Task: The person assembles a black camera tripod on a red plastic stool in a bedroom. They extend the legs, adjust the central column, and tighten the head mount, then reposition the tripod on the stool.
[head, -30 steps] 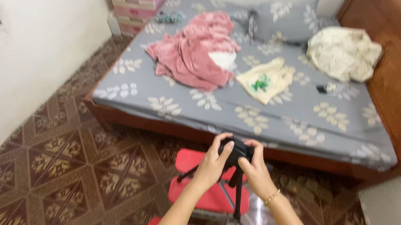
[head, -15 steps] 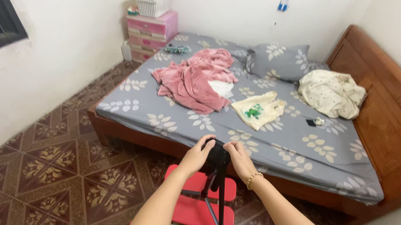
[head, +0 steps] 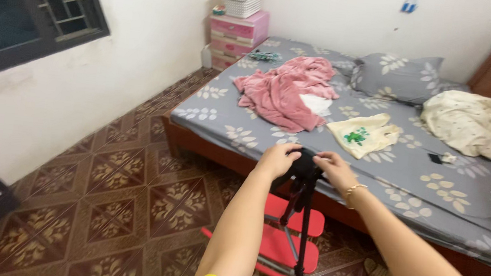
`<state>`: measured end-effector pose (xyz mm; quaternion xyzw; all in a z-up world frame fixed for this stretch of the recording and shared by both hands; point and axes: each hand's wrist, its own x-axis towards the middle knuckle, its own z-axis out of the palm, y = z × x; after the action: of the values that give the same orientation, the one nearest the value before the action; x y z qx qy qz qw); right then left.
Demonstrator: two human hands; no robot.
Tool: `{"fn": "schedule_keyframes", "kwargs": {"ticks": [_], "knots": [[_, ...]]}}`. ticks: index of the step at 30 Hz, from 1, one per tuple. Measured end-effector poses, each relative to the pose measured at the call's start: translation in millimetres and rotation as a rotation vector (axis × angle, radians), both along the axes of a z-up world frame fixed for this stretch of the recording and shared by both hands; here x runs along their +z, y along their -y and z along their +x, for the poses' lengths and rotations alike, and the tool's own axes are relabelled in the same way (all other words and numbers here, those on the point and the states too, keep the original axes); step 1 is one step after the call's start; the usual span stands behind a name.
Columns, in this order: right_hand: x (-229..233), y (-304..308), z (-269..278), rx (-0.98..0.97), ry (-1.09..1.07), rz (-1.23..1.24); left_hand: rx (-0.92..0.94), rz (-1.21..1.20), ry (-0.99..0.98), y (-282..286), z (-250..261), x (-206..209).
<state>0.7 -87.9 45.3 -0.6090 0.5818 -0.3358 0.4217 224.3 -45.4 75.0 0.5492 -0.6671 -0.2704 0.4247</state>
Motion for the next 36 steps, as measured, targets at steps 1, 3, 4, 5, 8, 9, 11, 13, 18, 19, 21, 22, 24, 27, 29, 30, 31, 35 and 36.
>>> {"fn": "schedule_keyframes", "kwargs": {"ticks": [1, 3, 4, 5, 8, 9, 11, 13, 18, 19, 21, 22, 24, 27, 29, 30, 31, 35, 36], "knots": [[4.6, -7.0, -3.1, 0.010, -0.041, -0.005, 0.005, -0.013, 0.044, 1.6, 3.0, -4.3], [12.0, -18.9, -7.1, 0.042, -0.004, 0.038, 0.004, -0.045, 0.132, 8.1, 4.2, -7.9], [14.1, -23.9, -6.2, 0.057, 0.016, 0.057, 0.025, -0.051, 0.145, 7.6, 6.0, -9.8], [14.6, -27.5, -1.8, 0.083, 0.020, 0.023, 0.047, -0.057, 0.158, 6.1, 8.2, -11.1], [14.8, -38.6, 4.3, 0.135, 0.038, -0.089, 0.100, -0.067, 0.120, -3.6, 5.0, -13.3], [13.9, -44.5, 9.0, 0.148, 0.051, -0.133, 0.123, -0.070, 0.098, -10.5, 6.5, -13.2], [18.1, -54.1, 11.1, 0.097, -0.040, -0.207, 0.162, -0.056, 0.041, -22.6, 7.9, -10.8], [21.4, -67.2, 15.7, -0.023, -0.248, -0.261, 0.202, -0.043, 0.030, -29.7, 4.8, -4.8], [50.3, -81.4, 20.2, 0.008, -0.193, -0.221, 0.271, -0.022, 0.114, -36.7, -0.6, 11.8], [57.6, -83.6, 18.5, 0.032, -0.217, -0.229, 0.256, 0.012, 0.099, -37.2, -2.4, 13.7], [67.5, -96.7, 16.8, 0.036, -0.176, -0.357, 0.235, 0.080, 0.068, -37.7, 0.7, 18.1], [71.9, -105.4, 13.6, 0.038, -0.159, -0.416, 0.207, 0.063, 0.036, -38.9, 4.1, 18.9], [77.1, -122.7, 12.3, 0.124, -0.327, -0.716, 0.142, 0.045, -0.036, -45.3, 9.9, 16.2], [84.5, -149.5, 17.0, 0.223, -0.523, -0.836, 0.095, 0.049, -0.126, -59.3, 21.5, 13.3], [94.5, -154.4, 20.5, 0.258, -0.571, -0.835, 0.096, 0.066, -0.169, -72.1, 23.4, 12.0], [100.2, -153.2, 24.0, 0.272, -0.571, -0.847, 0.100, 0.069, -0.188, -75.2, 24.7, 13.4], [104.6, -154.0, 27.0, 0.285, -0.571, -0.859, 0.094, 0.091, -0.240, -81.7, 24.5, 12.8], [114.2, -149.5, 30.0, 0.376, -0.589, -0.809, 0.073, 0.087, -0.450, -95.9, 22.2, 8.9], [112.6, -147.6, 29.1, 0.394, -0.577, -0.826, 0.065, 0.074, -0.501, -98.0, 20.4, 7.2]]}}
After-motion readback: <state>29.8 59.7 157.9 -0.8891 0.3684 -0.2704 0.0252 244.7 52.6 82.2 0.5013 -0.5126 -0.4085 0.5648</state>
